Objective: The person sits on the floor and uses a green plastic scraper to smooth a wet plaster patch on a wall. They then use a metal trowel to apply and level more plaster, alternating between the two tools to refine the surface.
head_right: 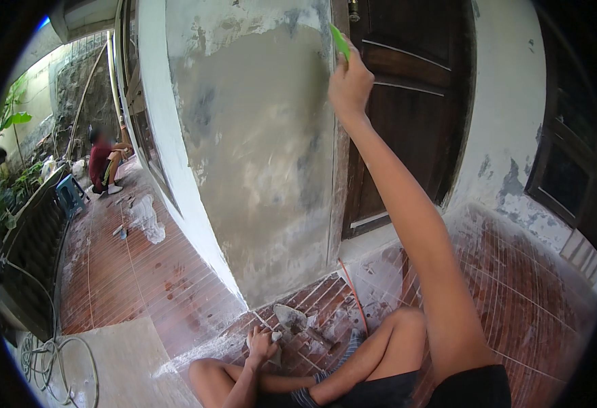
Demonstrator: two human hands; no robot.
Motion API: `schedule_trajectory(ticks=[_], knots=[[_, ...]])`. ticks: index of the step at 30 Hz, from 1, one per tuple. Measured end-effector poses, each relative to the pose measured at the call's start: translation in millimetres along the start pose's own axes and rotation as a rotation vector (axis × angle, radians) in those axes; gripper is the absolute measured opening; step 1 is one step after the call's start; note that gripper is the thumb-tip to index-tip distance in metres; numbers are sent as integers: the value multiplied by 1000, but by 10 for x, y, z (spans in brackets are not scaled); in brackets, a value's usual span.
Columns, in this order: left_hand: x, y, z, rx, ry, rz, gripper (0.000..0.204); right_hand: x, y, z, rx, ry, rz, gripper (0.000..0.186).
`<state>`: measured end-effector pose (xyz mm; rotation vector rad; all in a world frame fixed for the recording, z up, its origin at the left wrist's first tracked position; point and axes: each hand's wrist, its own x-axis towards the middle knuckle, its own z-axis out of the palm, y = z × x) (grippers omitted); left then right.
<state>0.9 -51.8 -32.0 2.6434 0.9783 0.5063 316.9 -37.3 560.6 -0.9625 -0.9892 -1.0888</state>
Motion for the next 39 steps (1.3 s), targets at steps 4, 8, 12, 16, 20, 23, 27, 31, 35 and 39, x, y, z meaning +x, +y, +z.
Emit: schedule_trajectory(ticks=[4,8,12,16,20,23,27,31,35,39], knots=[[-6,-13,33,27,53,8,29,-113,-120,445,-185,-192,37,45],[-11,-28,50,36,69,37,29,-621,-708,714,-189,-256,-215,54],[-6,-27,46,37,77,36,29,-1005,-1383,680,-36,-401,-411,49],[-18,-13,57,18,74,10,27,-896,-1514,429,396,-735,-189,39],[-16,-47,81,14,77,19,28,-271,-968,325,245,-397,-26,28],[-5,-70,103,24,74,25,30,199,-424,306,-59,-88,87,28],[5,-62,125,45,84,34,34,109,-259,647,-234,-139,109,39],[-4,-84,100,-4,13,18,38,-432,-940,1014,-199,-159,-152,52],[-8,-47,80,16,-3,-17,35,-980,-1789,920,-10,-463,-309,56],[1,-14,51,-6,-9,-39,33,-946,-1905,632,362,-676,-302,56]])
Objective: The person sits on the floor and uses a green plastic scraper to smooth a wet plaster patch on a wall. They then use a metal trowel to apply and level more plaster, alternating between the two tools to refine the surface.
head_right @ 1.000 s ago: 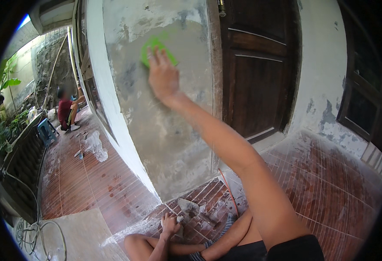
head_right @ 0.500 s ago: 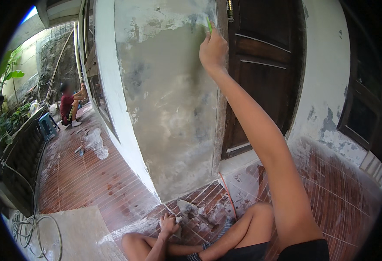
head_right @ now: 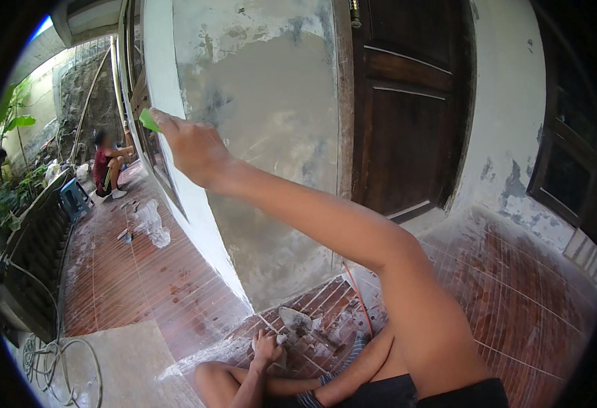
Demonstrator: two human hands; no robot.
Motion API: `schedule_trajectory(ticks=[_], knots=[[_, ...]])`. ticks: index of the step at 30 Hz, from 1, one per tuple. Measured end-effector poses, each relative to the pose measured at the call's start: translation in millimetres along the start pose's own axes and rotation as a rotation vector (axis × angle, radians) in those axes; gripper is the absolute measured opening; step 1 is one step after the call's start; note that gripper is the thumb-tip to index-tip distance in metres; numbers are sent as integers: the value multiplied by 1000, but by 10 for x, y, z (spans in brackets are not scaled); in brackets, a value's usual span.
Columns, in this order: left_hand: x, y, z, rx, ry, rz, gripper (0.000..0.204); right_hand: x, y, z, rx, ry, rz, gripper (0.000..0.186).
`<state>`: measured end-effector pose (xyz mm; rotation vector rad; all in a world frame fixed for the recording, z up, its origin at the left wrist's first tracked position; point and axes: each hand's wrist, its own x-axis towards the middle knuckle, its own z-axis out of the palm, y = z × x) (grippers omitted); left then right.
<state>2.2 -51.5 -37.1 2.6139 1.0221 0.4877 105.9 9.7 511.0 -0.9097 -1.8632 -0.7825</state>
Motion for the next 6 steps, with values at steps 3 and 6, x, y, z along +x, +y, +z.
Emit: schedule_trajectory(ticks=[3,6], knots=[[-14,0,-15,13,-1,5,33,-24,311,-435,-65,244,48,48],[-6,-14,-14,3,-11,7,34,43,615,-839,-249,338,289,42]])
